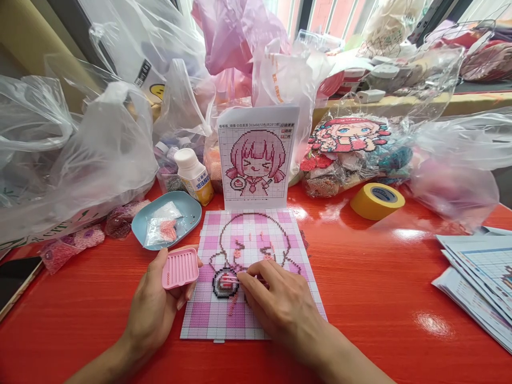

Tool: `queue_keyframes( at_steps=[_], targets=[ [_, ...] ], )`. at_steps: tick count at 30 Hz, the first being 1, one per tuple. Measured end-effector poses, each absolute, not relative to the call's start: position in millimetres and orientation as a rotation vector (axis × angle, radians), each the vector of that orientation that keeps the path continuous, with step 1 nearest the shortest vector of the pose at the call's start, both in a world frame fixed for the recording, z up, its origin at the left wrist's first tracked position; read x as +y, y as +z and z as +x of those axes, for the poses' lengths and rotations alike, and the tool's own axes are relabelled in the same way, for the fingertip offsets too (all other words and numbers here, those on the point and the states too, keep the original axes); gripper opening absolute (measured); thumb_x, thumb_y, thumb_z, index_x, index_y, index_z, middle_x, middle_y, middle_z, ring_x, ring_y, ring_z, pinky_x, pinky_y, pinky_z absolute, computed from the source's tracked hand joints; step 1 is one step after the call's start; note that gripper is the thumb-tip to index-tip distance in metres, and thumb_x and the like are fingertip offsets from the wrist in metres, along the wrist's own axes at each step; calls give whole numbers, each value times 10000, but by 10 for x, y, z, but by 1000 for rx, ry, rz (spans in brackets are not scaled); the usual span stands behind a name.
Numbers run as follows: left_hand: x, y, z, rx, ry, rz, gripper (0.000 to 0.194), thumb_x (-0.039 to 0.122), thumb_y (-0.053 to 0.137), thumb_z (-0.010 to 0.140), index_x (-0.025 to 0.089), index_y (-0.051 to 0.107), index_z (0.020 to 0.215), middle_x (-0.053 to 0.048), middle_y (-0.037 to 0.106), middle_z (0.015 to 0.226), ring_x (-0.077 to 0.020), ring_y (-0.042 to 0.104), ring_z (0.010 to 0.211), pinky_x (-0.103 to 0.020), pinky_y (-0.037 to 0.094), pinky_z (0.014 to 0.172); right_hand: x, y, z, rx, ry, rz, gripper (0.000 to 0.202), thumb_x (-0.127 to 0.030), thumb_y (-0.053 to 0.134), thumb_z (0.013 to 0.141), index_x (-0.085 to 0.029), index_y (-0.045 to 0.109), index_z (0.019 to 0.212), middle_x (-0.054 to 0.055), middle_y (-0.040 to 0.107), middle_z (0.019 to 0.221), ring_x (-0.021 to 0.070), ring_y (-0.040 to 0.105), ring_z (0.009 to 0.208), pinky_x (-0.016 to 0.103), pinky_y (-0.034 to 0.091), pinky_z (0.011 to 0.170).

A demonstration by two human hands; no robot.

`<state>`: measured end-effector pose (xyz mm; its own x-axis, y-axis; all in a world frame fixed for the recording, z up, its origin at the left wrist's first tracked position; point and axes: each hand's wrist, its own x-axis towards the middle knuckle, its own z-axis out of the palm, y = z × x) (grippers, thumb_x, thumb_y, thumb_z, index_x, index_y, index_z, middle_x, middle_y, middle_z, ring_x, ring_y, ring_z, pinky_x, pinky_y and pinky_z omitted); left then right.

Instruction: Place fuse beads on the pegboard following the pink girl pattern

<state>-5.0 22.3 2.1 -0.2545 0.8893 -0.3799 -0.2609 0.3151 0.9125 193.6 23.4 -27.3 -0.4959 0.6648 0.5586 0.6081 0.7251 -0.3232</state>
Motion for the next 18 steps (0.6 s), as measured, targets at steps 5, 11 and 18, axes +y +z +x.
queue_keyframes(
  at_steps=[5, 11, 18],
  targets=[
    [214, 34, -47, 1416, 1233, 621, 456, 560, 435, 836, 146, 619, 790, 9, 543, 472, -111, 387, 400, -208, 297, 344, 229, -263, 1944, -2221, 94, -968, 184, -93, 510, 897, -155, 591, 1050, 45, 599, 837, 122, 555, 676, 237, 421, 558],
    [215, 37, -42, 1416, 1228, 619, 454, 551, 435, 845, 138, 622, 818, 14, 530, 467, -113, 392, 413, -206, 300, 353, 234, -256, 1948, -2209, 58, -984, 180, -112, 496, 909, -158, 592, 1054, 44, 608, 834, 117, 578, 661, 225, 430, 531],
    [197, 33, -39, 1419, 1213, 679, 482, 567, 442, 836, 127, 634, 878, 25, 500, 444, -116, 387, 423, -207, 317, 373, 236, -252, 1944, -2190, 89, -974, 180, -112, 510, 905, -148, 605, 1054, 51, 618, 835, 119, 594, 685, 224, 460, 555]
  ],
)
